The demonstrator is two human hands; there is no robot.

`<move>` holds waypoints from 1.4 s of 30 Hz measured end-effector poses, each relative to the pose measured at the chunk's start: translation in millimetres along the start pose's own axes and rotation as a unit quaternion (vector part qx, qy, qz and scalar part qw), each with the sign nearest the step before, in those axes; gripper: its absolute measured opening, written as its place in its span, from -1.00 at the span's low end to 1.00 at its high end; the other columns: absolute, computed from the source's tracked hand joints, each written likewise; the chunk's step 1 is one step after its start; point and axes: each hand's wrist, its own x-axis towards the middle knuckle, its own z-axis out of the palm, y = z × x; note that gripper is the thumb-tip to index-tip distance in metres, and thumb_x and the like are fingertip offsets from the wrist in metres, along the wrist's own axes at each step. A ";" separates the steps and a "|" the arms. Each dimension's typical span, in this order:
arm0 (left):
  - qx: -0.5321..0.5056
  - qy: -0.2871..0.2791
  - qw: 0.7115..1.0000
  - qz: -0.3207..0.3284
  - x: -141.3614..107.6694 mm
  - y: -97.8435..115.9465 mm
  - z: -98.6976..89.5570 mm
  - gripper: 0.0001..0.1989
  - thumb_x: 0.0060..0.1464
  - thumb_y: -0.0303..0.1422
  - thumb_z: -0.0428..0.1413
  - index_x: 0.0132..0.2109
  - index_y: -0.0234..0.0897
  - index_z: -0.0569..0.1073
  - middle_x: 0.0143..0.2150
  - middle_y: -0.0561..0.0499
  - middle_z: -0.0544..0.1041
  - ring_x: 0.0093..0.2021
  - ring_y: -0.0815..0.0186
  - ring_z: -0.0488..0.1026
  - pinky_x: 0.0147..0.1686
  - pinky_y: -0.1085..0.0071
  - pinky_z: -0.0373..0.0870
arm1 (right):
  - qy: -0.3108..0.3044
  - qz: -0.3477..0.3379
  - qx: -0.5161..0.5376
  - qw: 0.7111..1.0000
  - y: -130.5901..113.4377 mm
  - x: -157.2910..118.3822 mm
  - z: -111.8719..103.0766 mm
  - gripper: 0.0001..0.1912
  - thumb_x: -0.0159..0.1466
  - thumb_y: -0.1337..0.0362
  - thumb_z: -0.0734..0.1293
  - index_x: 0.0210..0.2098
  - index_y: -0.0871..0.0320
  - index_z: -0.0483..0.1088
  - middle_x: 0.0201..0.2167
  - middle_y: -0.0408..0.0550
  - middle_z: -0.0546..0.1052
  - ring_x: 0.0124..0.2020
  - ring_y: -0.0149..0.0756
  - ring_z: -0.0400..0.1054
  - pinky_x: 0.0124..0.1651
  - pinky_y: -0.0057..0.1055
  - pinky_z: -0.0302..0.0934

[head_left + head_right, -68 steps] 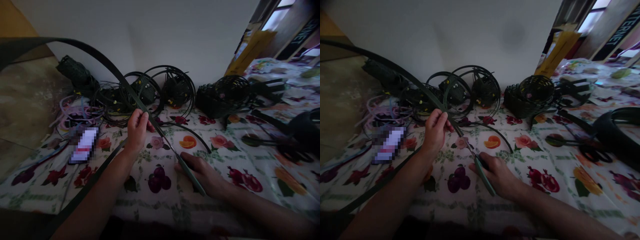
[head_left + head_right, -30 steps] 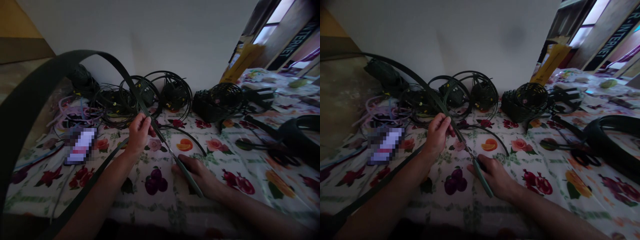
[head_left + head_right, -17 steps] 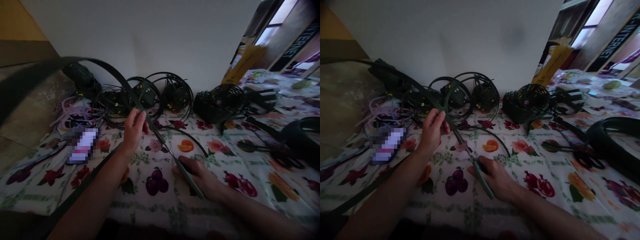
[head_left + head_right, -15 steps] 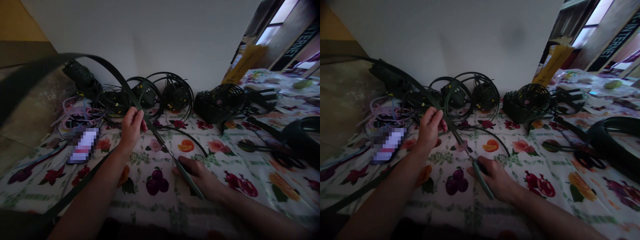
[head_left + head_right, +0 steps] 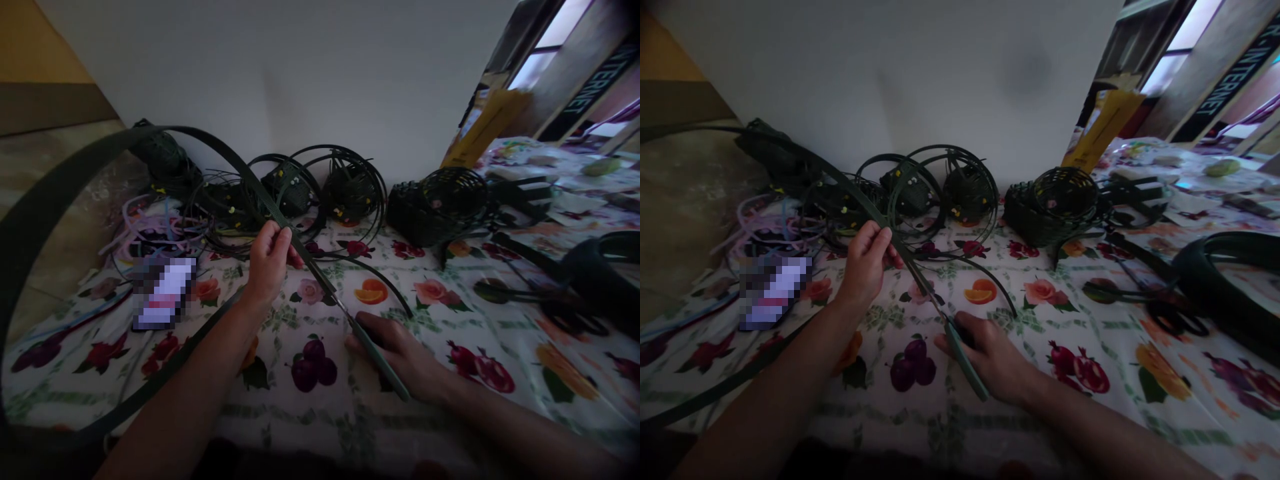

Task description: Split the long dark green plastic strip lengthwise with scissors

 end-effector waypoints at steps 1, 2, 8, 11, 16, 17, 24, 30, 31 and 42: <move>-0.001 0.000 1.000 -0.001 0.0 0.5 -0.1 -0.72 0.16 -0.29 0.10 -0.44 -0.22 0.19 -0.59 0.18 0.30 -0.65 0.45 0.35 -0.63 0.53 0.33 | 0.000 -0.003 0.002 1.000 0.1 -0.2 0.4 -0.61 0.33 -0.03 0.21 -0.43 0.15 0.19 -0.50 -0.18 0.29 -0.48 -0.41 0.15 -0.43 -0.42 0.02; 0.000 0.001 1.000 -0.002 0.0 1.2 0.0 -0.72 0.16 -0.28 0.10 -0.44 -0.22 0.19 -0.59 0.18 0.30 -0.65 0.45 0.35 -0.63 0.53 0.33 | 0.000 -0.005 0.004 1.000 0.2 -0.5 0.7 -0.61 0.33 -0.02 0.21 -0.44 0.15 0.18 -0.51 -0.19 0.28 -0.48 -0.42 0.14 -0.43 -0.42 0.02; 0.004 0.017 1.000 -0.018 -0.2 5.0 1.9 -0.70 0.13 -0.27 0.12 -0.45 -0.21 0.17 -0.62 0.19 0.28 -0.68 0.44 0.34 -0.66 0.53 0.32 | -0.004 0.000 0.007 1.000 0.7 -0.3 2.5 -0.61 0.34 -0.03 0.20 -0.43 0.14 0.18 -0.49 -0.18 0.29 -0.47 -0.41 0.15 -0.42 -0.40 0.03; 0.002 0.026 0.999 -0.018 -0.1 5.0 2.4 -0.70 0.12 -0.26 0.13 -0.45 -0.21 0.17 -0.63 0.20 0.28 -0.69 0.45 0.32 -0.68 0.53 0.30 | -0.004 -0.003 0.002 1.000 0.7 1.1 3.5 -0.60 0.34 -0.04 0.20 -0.45 0.14 0.16 -0.50 -0.19 0.28 -0.48 -0.41 0.14 -0.42 -0.41 0.03; 0.003 0.025 1.000 -0.017 -0.1 4.3 1.4 -0.71 0.11 -0.27 0.13 -0.45 -0.21 0.18 -0.64 0.20 0.28 -0.69 0.45 0.32 -0.69 0.54 0.31 | 0.000 -0.003 -0.008 1.000 1.4 2.0 3.6 -0.59 0.33 -0.05 0.20 -0.45 0.14 0.16 -0.51 -0.19 0.28 -0.48 -0.41 0.14 -0.42 -0.40 0.02; 0.004 0.022 1.000 -0.017 0.0 4.3 1.0 -0.71 0.12 -0.27 0.12 -0.45 -0.22 0.18 -0.64 0.20 0.28 -0.69 0.45 0.33 -0.68 0.55 0.31 | -0.001 0.001 -0.006 1.000 1.4 2.0 3.1 -0.59 0.33 -0.04 0.20 -0.45 0.14 0.16 -0.51 -0.19 0.27 -0.48 -0.42 0.14 -0.42 -0.41 0.02; -0.004 0.009 1.000 -0.019 -0.1 2.6 1.5 -0.72 0.10 -0.26 0.14 -0.44 -0.22 0.20 -0.63 0.20 0.29 -0.68 0.45 0.33 -0.68 0.54 0.33 | -0.010 0.001 0.008 1.000 -0.8 1.3 -0.4 -0.62 0.31 -0.01 0.24 -0.45 0.15 0.17 -0.51 -0.20 0.26 -0.49 -0.43 0.12 -0.44 -0.43 0.01; -0.001 0.005 0.999 -0.035 -3.5 0.9 4.7 -0.72 0.11 -0.28 0.12 -0.45 -0.22 0.19 -0.63 0.19 0.29 -0.68 0.45 0.32 -0.68 0.54 0.33 | -0.009 0.006 0.010 1.000 -0.7 0.2 -0.1 -0.62 0.32 -0.02 0.23 -0.44 0.15 0.17 -0.50 -0.20 0.27 -0.48 -0.42 0.14 -0.43 -0.42 0.02; 0.002 0.005 0.999 -0.032 -3.8 0.7 4.5 -0.72 0.12 -0.28 0.12 -0.45 -0.22 0.19 -0.63 0.19 0.29 -0.68 0.45 0.32 -0.68 0.54 0.33 | -0.008 0.005 0.008 1.000 -0.3 -0.1 0.1 -0.62 0.33 -0.02 0.23 -0.44 0.15 0.18 -0.50 -0.20 0.28 -0.48 -0.42 0.14 -0.42 -0.42 0.03; -0.003 0.008 0.999 -0.032 -3.7 3.5 6.4 -0.73 0.12 -0.29 0.11 -0.45 -0.21 0.19 -0.63 0.20 0.29 -0.69 0.46 0.33 -0.70 0.54 0.32 | -0.003 0.009 0.020 1.000 0.9 -0.1 4.2 -0.62 0.33 -0.01 0.22 -0.45 0.13 0.18 -0.55 -0.19 0.28 -0.52 -0.42 0.13 -0.47 -0.42 0.03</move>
